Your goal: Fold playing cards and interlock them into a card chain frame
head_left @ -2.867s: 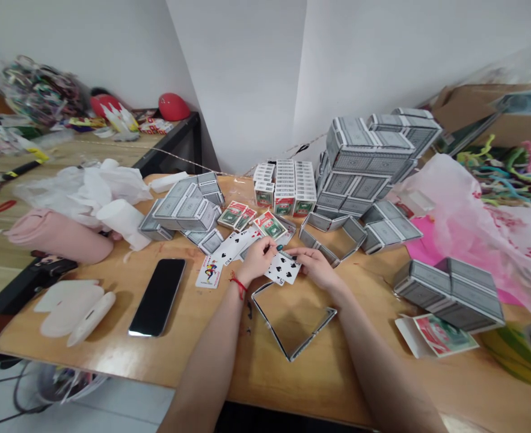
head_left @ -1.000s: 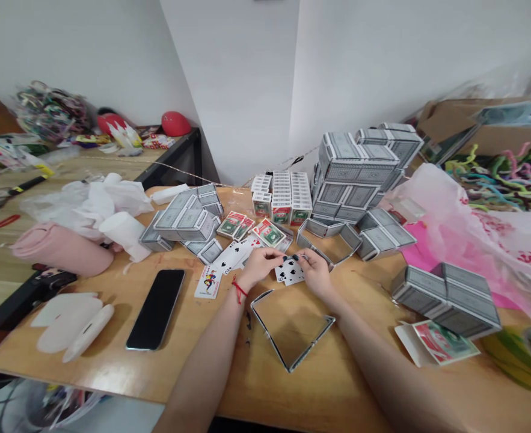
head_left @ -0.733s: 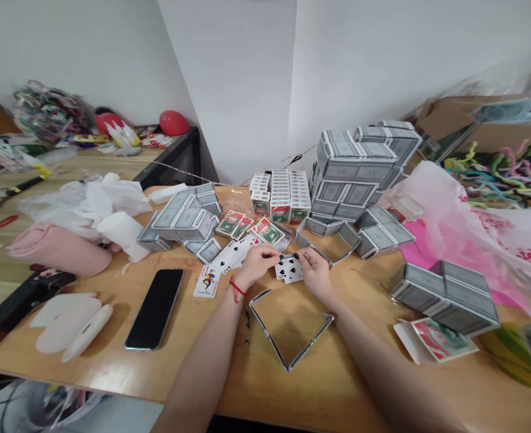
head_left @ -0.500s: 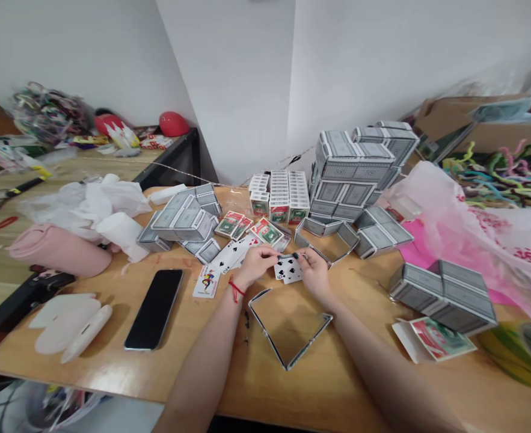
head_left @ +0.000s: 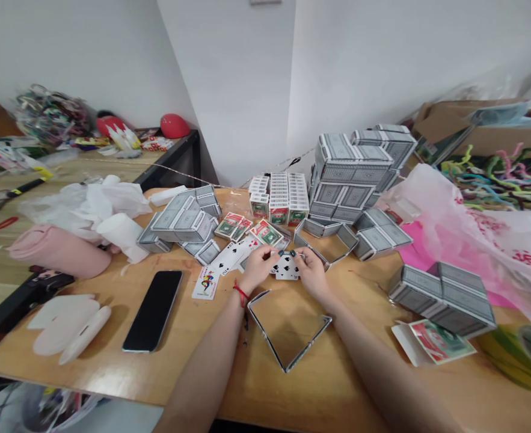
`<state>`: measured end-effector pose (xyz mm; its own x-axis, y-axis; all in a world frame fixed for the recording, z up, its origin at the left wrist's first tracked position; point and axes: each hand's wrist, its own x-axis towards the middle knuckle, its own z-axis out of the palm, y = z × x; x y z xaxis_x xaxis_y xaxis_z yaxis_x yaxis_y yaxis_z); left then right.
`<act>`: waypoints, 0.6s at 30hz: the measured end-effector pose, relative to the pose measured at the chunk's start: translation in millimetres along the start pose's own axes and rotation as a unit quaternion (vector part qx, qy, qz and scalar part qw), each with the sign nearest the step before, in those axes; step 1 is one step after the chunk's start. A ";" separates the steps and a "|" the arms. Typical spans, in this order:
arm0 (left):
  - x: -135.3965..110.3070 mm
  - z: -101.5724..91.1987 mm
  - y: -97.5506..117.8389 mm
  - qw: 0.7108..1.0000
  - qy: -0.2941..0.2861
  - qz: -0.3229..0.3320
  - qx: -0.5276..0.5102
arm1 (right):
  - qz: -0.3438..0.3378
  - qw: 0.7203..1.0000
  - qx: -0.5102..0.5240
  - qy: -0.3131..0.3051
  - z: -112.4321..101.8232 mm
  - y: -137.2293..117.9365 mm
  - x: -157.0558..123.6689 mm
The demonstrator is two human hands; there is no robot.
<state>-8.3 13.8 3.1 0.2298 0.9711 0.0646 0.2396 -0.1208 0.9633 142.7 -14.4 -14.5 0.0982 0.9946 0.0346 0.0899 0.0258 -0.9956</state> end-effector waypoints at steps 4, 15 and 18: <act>1.5 2.6 -3.5 0.999 0.043 0.008 0.022 | 0.016 0.996 0.033 -0.084 0.2 -5.3 0.2; 1.7 5.6 -4.3 0.999 0.029 0.019 0.042 | 0.046 0.991 -0.003 -0.122 2.3 -11.3 -0.7; 2.4 5.5 -5.0 0.999 0.037 0.010 0.037 | 0.030 0.991 -0.008 -0.128 -0.6 -13.6 0.4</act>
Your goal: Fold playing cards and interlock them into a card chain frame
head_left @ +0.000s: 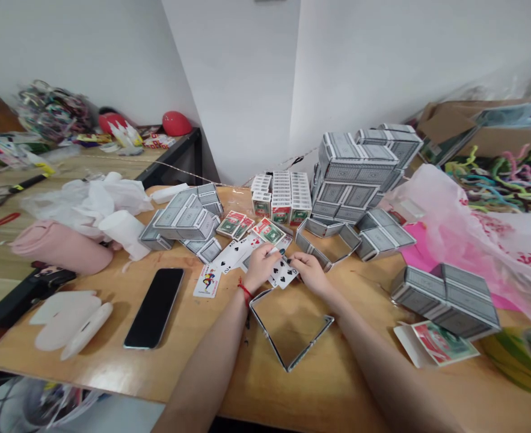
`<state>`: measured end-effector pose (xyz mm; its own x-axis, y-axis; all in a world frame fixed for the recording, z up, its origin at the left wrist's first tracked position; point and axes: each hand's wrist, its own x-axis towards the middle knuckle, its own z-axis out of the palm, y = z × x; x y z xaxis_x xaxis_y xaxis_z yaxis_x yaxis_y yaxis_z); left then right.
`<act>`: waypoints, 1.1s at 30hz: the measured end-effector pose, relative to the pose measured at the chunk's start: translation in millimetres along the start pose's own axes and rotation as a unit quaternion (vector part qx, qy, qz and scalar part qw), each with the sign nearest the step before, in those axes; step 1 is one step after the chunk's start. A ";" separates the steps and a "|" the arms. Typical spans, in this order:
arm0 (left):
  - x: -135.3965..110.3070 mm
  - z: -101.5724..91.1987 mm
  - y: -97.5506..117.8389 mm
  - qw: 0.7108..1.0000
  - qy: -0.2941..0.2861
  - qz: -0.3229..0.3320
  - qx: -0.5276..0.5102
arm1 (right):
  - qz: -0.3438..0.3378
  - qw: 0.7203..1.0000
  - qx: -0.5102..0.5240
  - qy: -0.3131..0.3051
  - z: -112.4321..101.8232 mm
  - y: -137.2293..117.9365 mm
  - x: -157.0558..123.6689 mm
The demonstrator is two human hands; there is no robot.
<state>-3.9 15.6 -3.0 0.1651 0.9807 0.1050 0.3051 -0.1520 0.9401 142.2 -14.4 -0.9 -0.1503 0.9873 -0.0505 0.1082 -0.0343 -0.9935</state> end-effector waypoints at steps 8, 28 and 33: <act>0.8 -1.3 0.0 0.998 0.026 -0.018 -0.046 | 0.000 0.997 0.060 -0.044 -8.7 -1.6 -4.5; -1.9 -1.4 1.3 1.000 -0.010 -0.004 0.029 | -0.041 0.998 -0.032 -0.024 -3.7 5.7 -0.5; -0.3 -2.0 4.3 1.000 0.009 -0.017 0.006 | -0.015 0.999 0.010 -0.039 -7.3 3.1 -3.2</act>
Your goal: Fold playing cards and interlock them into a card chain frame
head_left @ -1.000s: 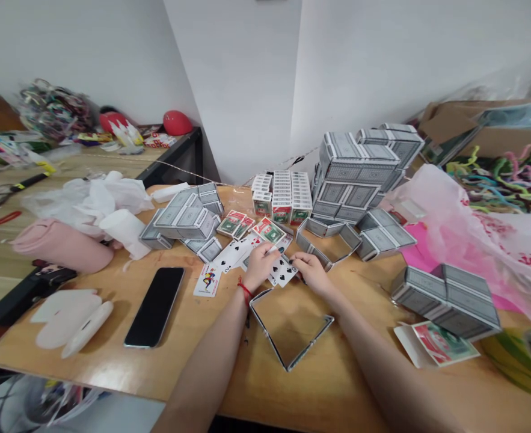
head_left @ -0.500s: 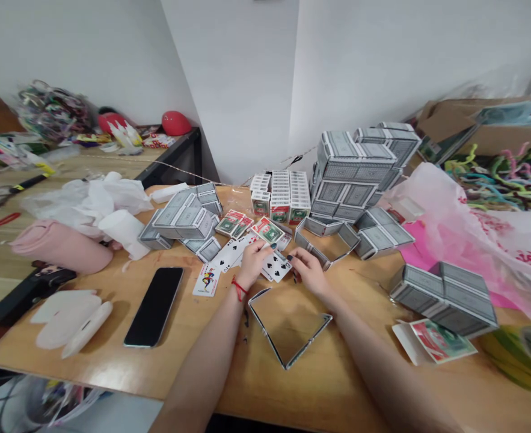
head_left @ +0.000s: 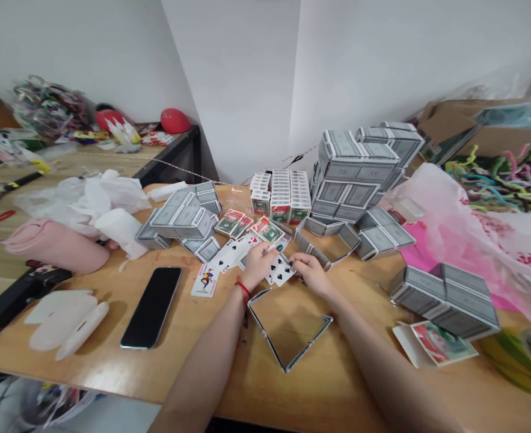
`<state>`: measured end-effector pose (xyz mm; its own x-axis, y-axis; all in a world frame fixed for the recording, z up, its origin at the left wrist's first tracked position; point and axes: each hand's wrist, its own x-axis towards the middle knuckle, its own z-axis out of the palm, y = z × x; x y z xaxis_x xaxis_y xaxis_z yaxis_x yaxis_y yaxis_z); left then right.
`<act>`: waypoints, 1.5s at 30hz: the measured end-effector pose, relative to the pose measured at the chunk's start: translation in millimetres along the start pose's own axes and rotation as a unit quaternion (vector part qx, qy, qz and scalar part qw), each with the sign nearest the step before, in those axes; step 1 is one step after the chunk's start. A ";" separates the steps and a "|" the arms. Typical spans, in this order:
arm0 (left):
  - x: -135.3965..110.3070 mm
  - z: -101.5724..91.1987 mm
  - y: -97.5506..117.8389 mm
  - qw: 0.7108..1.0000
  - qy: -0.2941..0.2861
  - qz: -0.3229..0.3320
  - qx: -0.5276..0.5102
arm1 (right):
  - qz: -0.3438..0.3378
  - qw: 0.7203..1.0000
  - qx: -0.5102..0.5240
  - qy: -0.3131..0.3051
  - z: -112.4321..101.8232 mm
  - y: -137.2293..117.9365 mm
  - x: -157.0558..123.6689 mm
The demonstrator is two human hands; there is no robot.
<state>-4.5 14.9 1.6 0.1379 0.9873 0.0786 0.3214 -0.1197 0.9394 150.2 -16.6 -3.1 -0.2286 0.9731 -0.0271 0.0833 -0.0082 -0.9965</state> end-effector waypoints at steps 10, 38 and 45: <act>1.4 0.9 -3.3 1.000 -0.008 0.001 -0.013 | 0.012 1.000 0.016 0.001 -0.2 -7.0 -5.8; -3.6 6.0 2.9 0.984 -0.115 0.084 0.105 | 0.005 0.998 0.003 0.056 7.2 -1.5 2.5; -3.0 5.7 4.6 0.983 -0.108 0.090 0.119 | 0.011 0.998 0.014 0.053 5.7 1.1 6.1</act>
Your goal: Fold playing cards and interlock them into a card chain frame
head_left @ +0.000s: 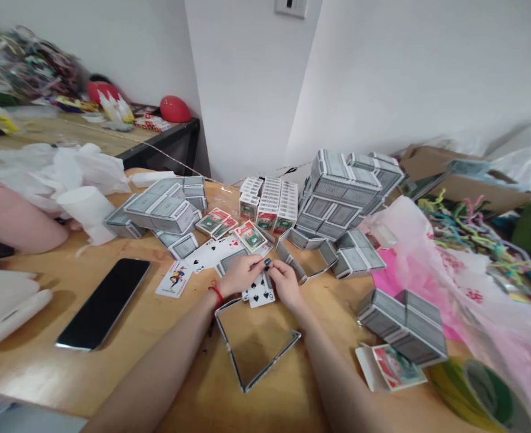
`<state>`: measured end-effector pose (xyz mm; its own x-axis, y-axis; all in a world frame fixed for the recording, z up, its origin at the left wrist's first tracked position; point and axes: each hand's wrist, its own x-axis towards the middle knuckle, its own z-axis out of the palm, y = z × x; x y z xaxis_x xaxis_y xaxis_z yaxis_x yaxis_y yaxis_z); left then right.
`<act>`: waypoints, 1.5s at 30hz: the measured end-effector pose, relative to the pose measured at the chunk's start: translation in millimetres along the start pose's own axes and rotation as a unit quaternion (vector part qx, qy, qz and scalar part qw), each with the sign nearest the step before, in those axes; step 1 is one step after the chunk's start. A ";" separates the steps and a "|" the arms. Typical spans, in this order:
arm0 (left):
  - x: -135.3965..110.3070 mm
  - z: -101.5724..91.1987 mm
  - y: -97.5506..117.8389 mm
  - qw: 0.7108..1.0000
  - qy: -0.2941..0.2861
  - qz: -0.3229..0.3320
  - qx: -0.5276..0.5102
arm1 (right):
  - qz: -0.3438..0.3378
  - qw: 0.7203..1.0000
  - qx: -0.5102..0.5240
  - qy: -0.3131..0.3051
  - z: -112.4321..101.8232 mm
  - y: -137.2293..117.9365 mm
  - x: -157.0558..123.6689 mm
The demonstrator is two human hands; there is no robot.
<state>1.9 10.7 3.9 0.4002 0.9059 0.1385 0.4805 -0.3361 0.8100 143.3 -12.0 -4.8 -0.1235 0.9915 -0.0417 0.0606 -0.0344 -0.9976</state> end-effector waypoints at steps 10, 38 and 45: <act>0.9 -2.8 -2.3 1.000 -0.009 0.007 0.026 | -0.021 1.000 -0.001 -0.007 0.7 4.0 3.5; -0.1 -17.3 -14.2 0.936 -0.035 -0.094 -0.337 | 0.026 0.996 0.053 0.068 0.2 6.0 -0.7; 1.8 -16.6 -15.5 0.944 -0.029 -0.116 -0.309 | -0.009 0.997 0.053 0.052 -1.9 7.8 1.3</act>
<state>-17.8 21.9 1.0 0.3915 0.9147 -0.1008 0.0216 0.1004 0.9947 145.4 -10.7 -12.5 -0.0192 0.9996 -0.0229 -0.0455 -0.0237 -0.9987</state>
